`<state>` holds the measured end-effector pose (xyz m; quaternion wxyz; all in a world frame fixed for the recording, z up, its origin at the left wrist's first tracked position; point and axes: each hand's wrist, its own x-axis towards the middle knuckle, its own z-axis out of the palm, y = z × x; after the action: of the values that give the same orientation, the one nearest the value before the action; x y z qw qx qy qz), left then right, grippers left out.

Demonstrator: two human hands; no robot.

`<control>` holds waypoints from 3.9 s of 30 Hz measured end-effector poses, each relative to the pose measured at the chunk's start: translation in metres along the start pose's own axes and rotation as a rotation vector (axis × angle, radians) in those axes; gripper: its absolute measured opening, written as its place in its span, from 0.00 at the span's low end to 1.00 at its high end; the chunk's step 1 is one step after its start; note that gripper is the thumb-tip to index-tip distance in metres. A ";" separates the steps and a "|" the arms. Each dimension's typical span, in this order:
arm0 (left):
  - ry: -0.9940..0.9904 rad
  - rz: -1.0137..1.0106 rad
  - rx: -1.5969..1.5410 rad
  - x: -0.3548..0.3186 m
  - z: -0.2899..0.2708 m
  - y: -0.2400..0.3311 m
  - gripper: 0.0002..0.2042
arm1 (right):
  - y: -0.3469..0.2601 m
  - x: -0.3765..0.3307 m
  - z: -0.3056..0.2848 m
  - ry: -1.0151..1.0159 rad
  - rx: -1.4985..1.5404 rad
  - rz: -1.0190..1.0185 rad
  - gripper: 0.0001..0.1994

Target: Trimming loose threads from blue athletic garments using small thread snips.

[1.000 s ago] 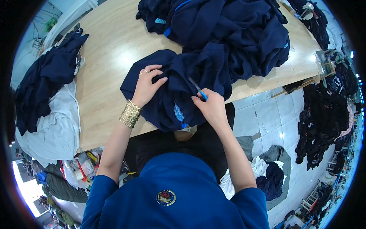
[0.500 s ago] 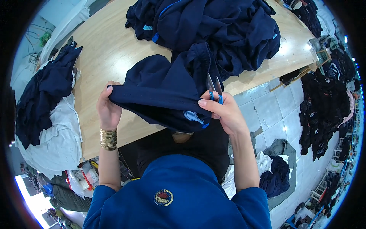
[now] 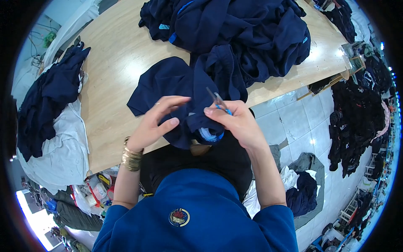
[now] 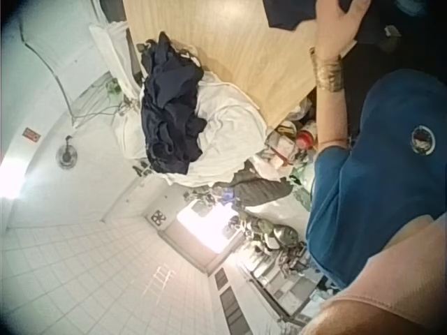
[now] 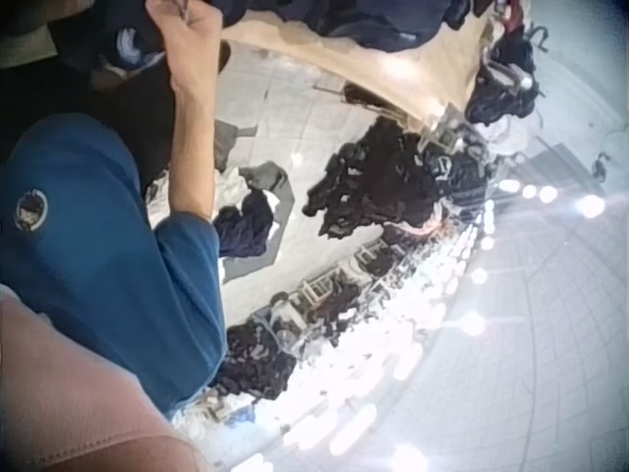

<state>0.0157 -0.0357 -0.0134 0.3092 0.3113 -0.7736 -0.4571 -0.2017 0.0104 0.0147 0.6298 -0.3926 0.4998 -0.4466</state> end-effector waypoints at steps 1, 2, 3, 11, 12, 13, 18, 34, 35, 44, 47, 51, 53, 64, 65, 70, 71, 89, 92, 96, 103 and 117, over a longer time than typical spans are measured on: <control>0.041 -0.029 -0.322 0.005 0.008 0.005 0.10 | -0.001 0.001 0.002 -0.001 -0.003 0.001 0.07; 0.044 -0.028 -0.324 0.007 0.007 0.007 0.10 | -0.004 0.002 0.004 -0.039 -0.004 -0.016 0.07; -0.042 -0.134 -0.397 0.009 0.005 0.009 0.08 | -0.007 0.002 0.005 -0.078 -0.004 -0.033 0.07; -0.050 -0.410 -0.449 0.000 -0.008 0.024 0.07 | -0.010 0.003 -0.006 -0.108 -0.230 -0.038 0.08; -0.118 -0.428 -0.420 -0.002 -0.011 0.020 0.06 | -0.009 0.004 -0.010 -0.080 -0.216 -0.041 0.07; -0.116 -0.432 -0.421 -0.003 -0.015 0.019 0.06 | -0.008 0.004 -0.012 -0.052 -0.203 -0.043 0.07; -0.126 -0.459 -0.475 -0.010 -0.015 0.020 0.09 | 0.005 0.013 -0.010 0.027 -0.161 -0.028 0.08; 0.048 -0.441 -0.447 -0.009 -0.002 0.032 0.12 | 0.006 -0.026 0.009 0.233 -1.227 -0.744 0.15; 0.048 -0.442 -0.447 -0.009 -0.002 0.033 0.12 | 0.005 -0.027 0.008 0.227 -1.273 -0.764 0.15; 0.010 -0.436 -0.459 -0.007 -0.001 0.034 0.12 | 0.013 -0.022 0.012 0.236 -1.269 -0.793 0.15; -0.008 -0.444 -0.450 -0.007 -0.003 0.034 0.12 | 0.013 -0.022 0.013 0.240 -1.272 -0.800 0.15; -0.002 -0.458 -0.482 -0.008 -0.002 0.032 0.12 | 0.013 -0.022 0.013 0.252 -1.286 -0.812 0.15; 0.006 -0.466 -0.507 -0.009 -0.002 0.031 0.12 | 0.012 -0.022 0.010 0.247 -1.266 -0.795 0.14; 0.030 -0.323 -0.405 -0.010 -0.021 0.026 0.08 | 0.051 -0.003 -0.015 -0.147 -0.378 -0.113 0.12; 0.030 -0.325 -0.404 -0.011 -0.027 0.022 0.08 | 0.045 -0.004 -0.015 -0.123 -0.363 -0.149 0.11; 0.062 -0.277 -0.497 -0.018 -0.037 0.011 0.06 | 0.017 -0.008 -0.011 -0.019 -0.004 -0.057 0.08; 0.040 -0.293 -0.591 -0.018 -0.036 0.011 0.07 | 0.015 -0.009 -0.012 -0.038 0.010 -0.019 0.07; -0.024 -0.220 -0.467 -0.011 -0.020 0.018 0.10 | 0.005 -0.005 -0.008 0.020 -0.009 -0.112 0.04; -0.050 -0.290 -0.549 -0.012 -0.017 0.018 0.10 | 0.005 -0.004 -0.007 0.070 -0.156 -0.110 0.05; -0.017 -0.372 -0.610 -0.011 -0.009 0.025 0.10 | 0.020 -0.001 0.005 0.371 -0.600 -0.371 0.10; 0.058 -0.443 -0.656 -0.012 -0.001 0.037 0.10 | 0.007 -0.028 0.018 0.210 -0.681 -0.520 0.18; 0.040 -0.389 -0.574 -0.010 0.006 0.035 0.10 | -0.009 -0.019 0.026 0.169 -0.365 -0.315 0.05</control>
<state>0.0100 -0.0110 0.0138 0.3064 0.3624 -0.5334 -0.7002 -0.1800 0.0273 0.0335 0.4269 -0.5340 0.5557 -0.4730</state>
